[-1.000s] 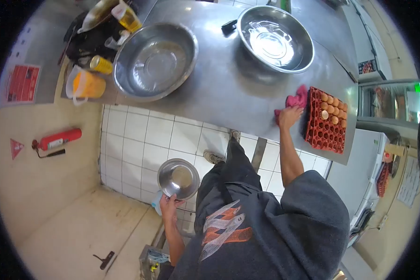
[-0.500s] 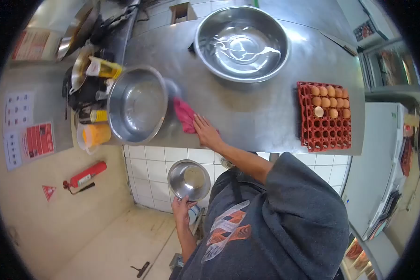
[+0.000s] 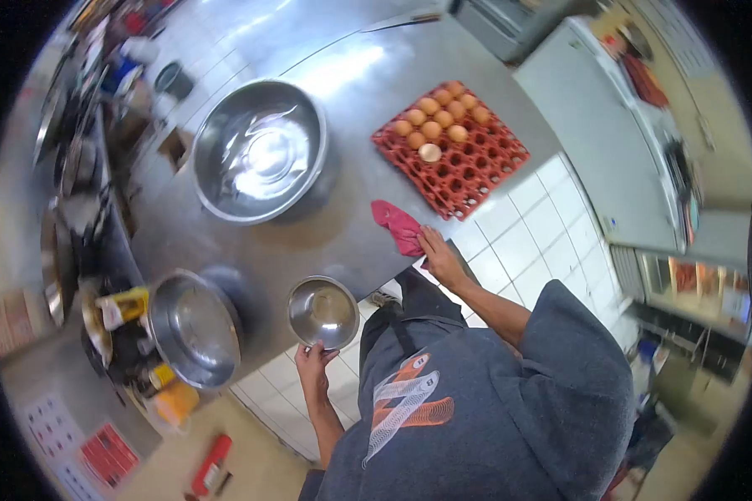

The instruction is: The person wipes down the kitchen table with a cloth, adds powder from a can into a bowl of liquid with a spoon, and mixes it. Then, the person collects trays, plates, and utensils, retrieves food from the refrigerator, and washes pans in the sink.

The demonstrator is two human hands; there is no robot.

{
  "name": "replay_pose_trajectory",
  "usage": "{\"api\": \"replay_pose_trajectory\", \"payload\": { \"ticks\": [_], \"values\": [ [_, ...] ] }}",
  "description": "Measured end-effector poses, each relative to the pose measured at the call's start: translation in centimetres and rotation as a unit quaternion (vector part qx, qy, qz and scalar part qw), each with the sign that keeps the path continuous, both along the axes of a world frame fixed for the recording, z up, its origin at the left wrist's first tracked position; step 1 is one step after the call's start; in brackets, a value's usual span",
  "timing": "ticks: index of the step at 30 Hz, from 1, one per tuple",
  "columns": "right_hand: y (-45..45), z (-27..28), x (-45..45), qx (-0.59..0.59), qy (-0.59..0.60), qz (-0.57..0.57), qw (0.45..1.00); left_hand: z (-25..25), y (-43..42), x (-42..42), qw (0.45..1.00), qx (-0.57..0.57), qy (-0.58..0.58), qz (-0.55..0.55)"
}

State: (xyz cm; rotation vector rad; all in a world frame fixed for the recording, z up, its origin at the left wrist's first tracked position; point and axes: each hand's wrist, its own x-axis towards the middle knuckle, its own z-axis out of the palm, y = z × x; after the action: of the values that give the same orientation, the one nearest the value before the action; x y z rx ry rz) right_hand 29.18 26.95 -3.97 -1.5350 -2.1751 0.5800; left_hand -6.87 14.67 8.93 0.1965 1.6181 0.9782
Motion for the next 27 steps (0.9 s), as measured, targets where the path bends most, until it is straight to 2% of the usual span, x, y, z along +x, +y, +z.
{"api": "replay_pose_trajectory", "payload": {
  "ticks": [2,3,4,6,7,8,9,10,12,13,16,18,19,22,25,27],
  "values": [
    [-2.5,1.1,3.0,0.014,-0.029,-0.052,0.998,0.0,1.1,-0.6,0.998,0.019,-0.026,-0.061],
    [-3.5,-0.1,5.4,0.032,-0.055,-0.074,0.995,-1.1,1.5,-0.6,0.995,0.024,-0.024,-0.092],
    [-4.9,2.7,6.4,0.015,-0.040,-0.142,0.989,-1.9,1.8,-1.0,0.992,0.030,-0.022,-0.117],
    [-7.5,2.5,10.5,0.056,0.002,-0.232,0.971,-2.5,3.1,-1.5,0.985,0.044,-0.014,-0.164],
    [-8.2,4.0,11.8,0.017,-0.014,-0.309,0.951,-2.5,3.7,-1.3,0.981,0.048,-0.010,-0.186],
    [-9.1,4.2,13.5,0.041,-0.023,-0.354,0.934,-2.5,4.2,-0.9,0.977,0.048,-0.005,-0.206],
    [-10.0,7.0,14.5,0.049,-0.012,-0.406,0.912,-0.5,4.5,-0.3,0.973,0.065,-0.025,-0.222],
    [-10.3,7.8,15.8,0.058,0.006,-0.456,0.888,-0.9,5.0,0.5,0.976,0.064,-0.025,-0.207],
    [-9.8,7.5,19.9,0.038,0.239,-0.548,0.801,-2.5,5.8,1.9,0.983,0.064,-0.022,-0.172],
    [-9.2,8.9,20.8,0.075,0.288,-0.573,0.763,-3.7,6.5,2.7,0.985,0.067,-0.016,-0.157],
    [-8.8,9.3,26.7,0.180,0.107,-0.631,0.747,-6.4,7.9,5.3,0.993,0.077,-0.014,-0.087],
    [-7.8,7.8,30.8,0.180,0.132,-0.672,0.706,-9.6,9.5,7.5,0.995,0.093,-0.035,-0.013],
    [-7.0,7.6,33.1,0.176,0.137,-0.685,0.693,-13.1,10.0,7.2,0.989,0.120,0.044,-0.076],
    [-4.9,6.0,40.6,0.176,0.202,-0.688,0.674,-15.0,12.6,10.0,0.989,0.063,-0.098,0.096],
    [-2.4,5.9,46.4,0.158,0.299,-0.675,0.656,-12.9,13.2,14.1,0.980,0.156,-0.100,0.075],
    [-0.6,10.7,48.4,0.142,0.363,-0.664,0.638,-8.9,13.6,17.8,0.981,0.106,-0.071,0.144]
  ]
}}
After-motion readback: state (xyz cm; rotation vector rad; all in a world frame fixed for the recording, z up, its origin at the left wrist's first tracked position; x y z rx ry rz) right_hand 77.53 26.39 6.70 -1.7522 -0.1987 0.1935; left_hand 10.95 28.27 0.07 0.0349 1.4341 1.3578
